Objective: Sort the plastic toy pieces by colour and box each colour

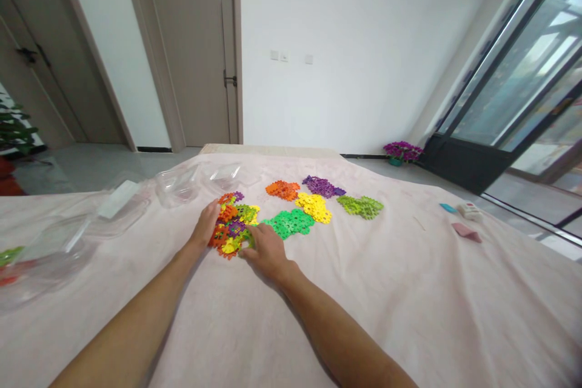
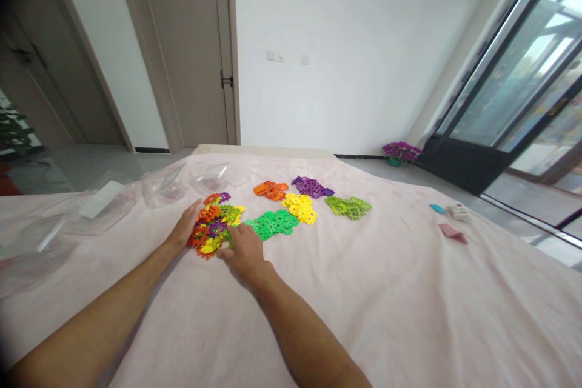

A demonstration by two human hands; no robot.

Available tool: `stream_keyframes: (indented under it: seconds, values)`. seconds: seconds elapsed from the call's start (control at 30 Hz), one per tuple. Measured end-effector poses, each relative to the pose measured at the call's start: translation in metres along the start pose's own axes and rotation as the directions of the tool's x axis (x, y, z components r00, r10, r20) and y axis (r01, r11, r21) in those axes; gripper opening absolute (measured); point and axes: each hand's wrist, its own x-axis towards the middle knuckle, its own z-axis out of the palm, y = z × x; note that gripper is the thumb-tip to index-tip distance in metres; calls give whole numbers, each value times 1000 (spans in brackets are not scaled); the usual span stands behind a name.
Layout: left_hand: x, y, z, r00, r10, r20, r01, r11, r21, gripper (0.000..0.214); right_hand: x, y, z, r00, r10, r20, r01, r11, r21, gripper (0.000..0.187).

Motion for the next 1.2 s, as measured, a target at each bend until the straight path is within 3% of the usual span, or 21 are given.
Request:
stream_keyframes:
  seconds: [0.1,0.23,0.37,0.43,0.5,0.6,0.73,0.83,0.9,1.0,1.13,1.2]
  values:
    - [-7,-7,-12,995,-44,-85,45,999,10,64,2,8,6,998,52,-26,-48,992,113,52]
    - [-25,-19,-31,989,-71,-131,86,990,113,60,3,25,6,995,88,-47,-73,965,253,12]
    - [-38,-30,-43,989,-120,-86,131,981,141,55,11,54,-14,972,176,-158,-115,935,336,20]
    - [-39,-33,-44,991,-115,-66,124,978,168,54,16,75,-30,913,327,-243,-213,892,399,25]
    - [-38,-34,-43,997,-74,-33,80,973,218,54,18,100,-46,822,478,-308,-290,818,497,29]
    - [-36,-33,-40,1000,-25,15,20,961,277,54,13,139,-65,676,648,-352,-308,682,664,33]
    - [-36,-30,-39,999,-26,37,13,947,320,53,0,184,-82,465,810,-358,-231,501,834,40]
    - [-37,-30,-40,999,-20,50,2,942,335,53,-7,207,-91,350,891,-288,-29,317,948,39]
    - [-36,-31,-40,998,-13,58,-8,937,350,53,-10,216,-95,304,922,-238,90,221,971,35]
    - [-34,-34,-40,997,2,72,-28,934,356,52,-10,221,-91,261,946,-193,118,167,979,30]
    - [-34,-36,-40,999,-3,53,-16,934,356,51,-3,217,-73,259,945,-199,108,176,978,34]
    - [-37,-34,-39,999,28,17,-32,928,371,52,1,213,-64,278,930,-239,40,238,971,38]
